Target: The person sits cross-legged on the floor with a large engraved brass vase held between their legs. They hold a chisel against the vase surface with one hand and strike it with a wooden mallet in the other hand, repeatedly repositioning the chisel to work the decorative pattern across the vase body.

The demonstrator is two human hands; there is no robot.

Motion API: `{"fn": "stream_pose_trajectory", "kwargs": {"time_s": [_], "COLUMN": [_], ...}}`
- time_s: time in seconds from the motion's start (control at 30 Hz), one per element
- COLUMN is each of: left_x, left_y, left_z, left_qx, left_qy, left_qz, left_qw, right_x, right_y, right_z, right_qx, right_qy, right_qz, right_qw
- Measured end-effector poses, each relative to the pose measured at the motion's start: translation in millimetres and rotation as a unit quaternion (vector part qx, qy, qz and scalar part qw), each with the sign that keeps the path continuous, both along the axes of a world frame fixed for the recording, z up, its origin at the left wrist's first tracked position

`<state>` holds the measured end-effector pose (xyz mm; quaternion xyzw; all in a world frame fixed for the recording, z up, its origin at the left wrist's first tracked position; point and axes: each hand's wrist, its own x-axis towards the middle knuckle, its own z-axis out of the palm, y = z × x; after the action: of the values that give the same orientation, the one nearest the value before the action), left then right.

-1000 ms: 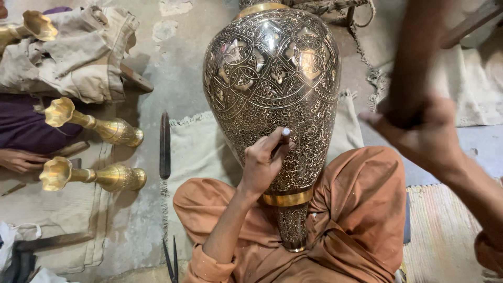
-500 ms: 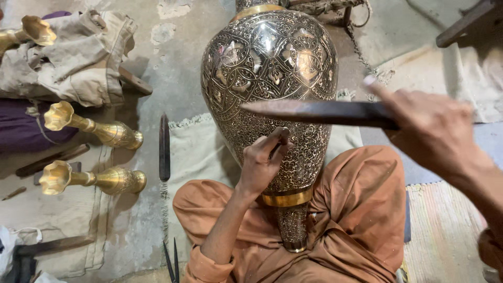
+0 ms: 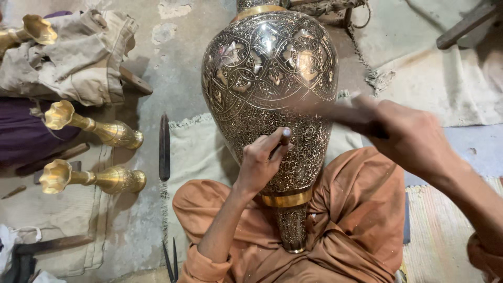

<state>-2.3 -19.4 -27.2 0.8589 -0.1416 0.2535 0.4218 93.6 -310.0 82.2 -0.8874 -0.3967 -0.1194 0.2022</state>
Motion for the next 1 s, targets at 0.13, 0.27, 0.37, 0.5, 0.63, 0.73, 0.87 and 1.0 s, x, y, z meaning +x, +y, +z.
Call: {"fn": "stream_pose_trajectory", "kwargs": {"time_s": [0.13,0.27,0.37,0.5,0.63,0.73,0.87,1.0], "left_x": [0,0,2,0,1,4,4,4], "left_y": [2,4,3,4,5,6,8,6], "left_z": [3,6,9,14,15,14,17,24], "left_qx": [0.021,0.024,0.017,0.051,0.013,0.048,0.046,0.041], "left_qy": [0.023,0.024,0.022,0.072,0.003,0.043,0.087,0.057], "left_qz": [0.014,0.003,-0.01,0.006,-0.023,-0.024,-0.019,-0.027], "left_qw": [0.999,0.999,1.0,0.996,1.0,0.998,0.995,0.997], "right_x": [-1,-1,-3,-6,-5,-4,-11,-12], "right_y": [1,2,-1,-4,-3,-5,-2,0], "right_z": [2,-4,-8,-10,-15,-19,-20,-8], "right_qx": [0.103,0.032,-0.007,0.205,0.079,0.038,0.219,-0.15], "right_qy": [-0.033,-0.041,-0.097,0.048,-0.004,-0.043,0.088,-0.064], "right_qz": [-0.055,-0.031,-0.034,-0.06,-0.022,-0.073,-0.005,-0.14], "right_qw": [0.993,0.998,0.995,0.976,0.997,0.996,0.972,0.977]}}
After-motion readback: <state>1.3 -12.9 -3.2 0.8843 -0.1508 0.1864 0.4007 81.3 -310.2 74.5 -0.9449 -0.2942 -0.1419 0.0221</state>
